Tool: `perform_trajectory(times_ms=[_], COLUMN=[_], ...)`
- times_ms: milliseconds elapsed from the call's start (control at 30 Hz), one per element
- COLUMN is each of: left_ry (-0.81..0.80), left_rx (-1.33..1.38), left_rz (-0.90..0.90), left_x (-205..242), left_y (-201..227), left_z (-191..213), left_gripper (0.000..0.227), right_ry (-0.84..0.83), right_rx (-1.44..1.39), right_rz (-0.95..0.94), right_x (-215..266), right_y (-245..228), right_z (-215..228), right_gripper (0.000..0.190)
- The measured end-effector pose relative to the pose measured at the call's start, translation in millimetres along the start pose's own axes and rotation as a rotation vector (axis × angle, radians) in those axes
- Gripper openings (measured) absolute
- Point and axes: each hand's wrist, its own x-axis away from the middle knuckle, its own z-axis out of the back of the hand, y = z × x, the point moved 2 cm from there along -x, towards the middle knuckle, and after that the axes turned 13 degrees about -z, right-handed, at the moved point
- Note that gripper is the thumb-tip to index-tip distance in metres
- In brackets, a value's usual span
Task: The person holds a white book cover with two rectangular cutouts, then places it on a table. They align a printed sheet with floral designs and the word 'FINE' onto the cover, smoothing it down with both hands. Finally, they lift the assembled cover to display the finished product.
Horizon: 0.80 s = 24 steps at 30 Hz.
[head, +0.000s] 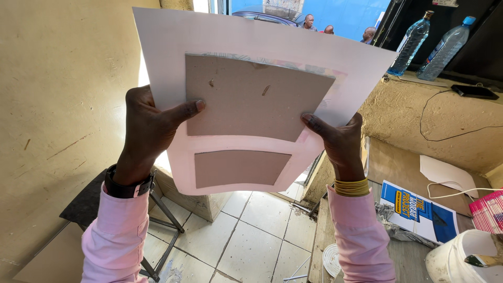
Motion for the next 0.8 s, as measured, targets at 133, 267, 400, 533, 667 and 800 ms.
perform_trajectory(times_ms=[133, 267, 400, 533, 667, 800], left_ry=[0.003, 0.019, 0.022, 0.057, 0.072, 0.093], left_rx=[0.035, 0.046, 0.03, 0.043, 0.059, 0.051], left_rz=[0.076, 0.091, 0.071, 0.078, 0.088, 0.094], left_x=[-5, 2, 1, 6, 2, 3], left_y=[19, 0, -2, -19, 5, 3], left_z=[-8, -5, -8, -11, -24, -30], left_gripper=[0.014, 0.014, 0.015, 0.016, 0.016, 0.018], right_ry=[-0.001, 0.0, 0.005, -0.019, -0.012, -0.02], right_rx=[-0.008, 0.003, 0.051, 0.079, 0.106, 0.095], right_rz=[-0.005, 0.012, 0.033, 0.073, 0.091, 0.088], right_x=[-6, -1, 6, -1, 1, 3], right_y=[14, 0, -16, -9, -21, -32], right_z=[2, -2, -4, 6, 10, 12], right_gripper=[0.046, 0.042, 0.037, 0.029, 0.029, 0.029])
